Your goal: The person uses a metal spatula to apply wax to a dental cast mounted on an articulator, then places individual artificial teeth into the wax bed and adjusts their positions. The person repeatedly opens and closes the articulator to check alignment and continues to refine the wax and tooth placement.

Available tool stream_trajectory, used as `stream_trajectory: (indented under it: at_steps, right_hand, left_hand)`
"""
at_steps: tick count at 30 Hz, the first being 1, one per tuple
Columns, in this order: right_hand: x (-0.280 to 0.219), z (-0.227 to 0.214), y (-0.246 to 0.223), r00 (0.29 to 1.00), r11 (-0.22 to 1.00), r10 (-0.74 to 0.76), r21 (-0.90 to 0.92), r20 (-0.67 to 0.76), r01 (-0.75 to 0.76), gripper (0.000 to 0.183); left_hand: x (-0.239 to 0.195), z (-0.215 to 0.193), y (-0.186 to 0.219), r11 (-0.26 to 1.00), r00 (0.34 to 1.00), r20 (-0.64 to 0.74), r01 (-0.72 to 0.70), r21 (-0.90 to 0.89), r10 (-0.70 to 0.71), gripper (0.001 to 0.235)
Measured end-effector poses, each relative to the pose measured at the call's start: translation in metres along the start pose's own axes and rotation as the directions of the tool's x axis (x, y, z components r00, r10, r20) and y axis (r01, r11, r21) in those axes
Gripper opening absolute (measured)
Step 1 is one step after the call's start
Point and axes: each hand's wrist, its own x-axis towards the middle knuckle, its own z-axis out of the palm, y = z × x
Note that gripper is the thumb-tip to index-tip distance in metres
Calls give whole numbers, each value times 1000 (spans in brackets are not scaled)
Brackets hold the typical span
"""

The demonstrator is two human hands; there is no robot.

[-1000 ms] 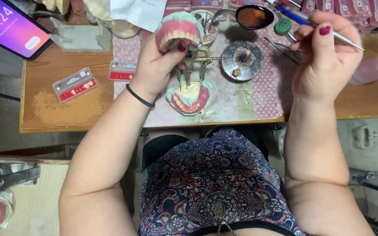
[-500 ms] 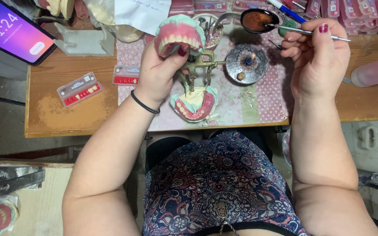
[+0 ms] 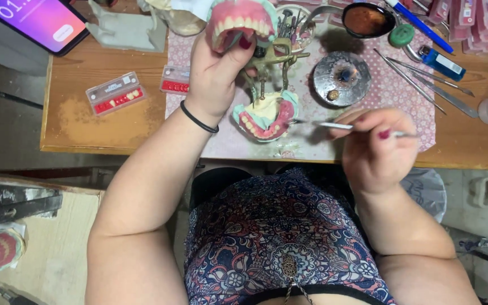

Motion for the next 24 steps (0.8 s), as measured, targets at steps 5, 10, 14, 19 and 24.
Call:
stream_trajectory:
  at_steps: [5, 10, 14, 19, 24]
  right_hand:
    - [-17, 1, 11, 989, 970, -123, -202, 84, 137, 22]
    - [-14, 2, 5, 956, 883, -230, -373, 183, 284, 24]
    - [-8, -1, 2, 928, 869, -244, -360, 281, 338, 26]
    - [18, -30, 5, 927, 887, -365, -271, 87, 374, 28]
    - [67, -53, -15, 970, 941, -9, -331, -241, -73, 29]
  left_hand:
    - [-3, -2, -4, 1000, 1000, -17, 15, -6, -15, 30]
    - [-2, -1, -4, 998, 999, -32, 42, -38, -43, 32]
    - [-2, -1, -3, 996, 996, -55, 75, -36, -77, 35]
    - [-2, -1, -4, 995, 994, -64, 84, -57, -88, 36]
    - [0, 5, 8, 998, 997, -40, 69, -8, -69, 33]
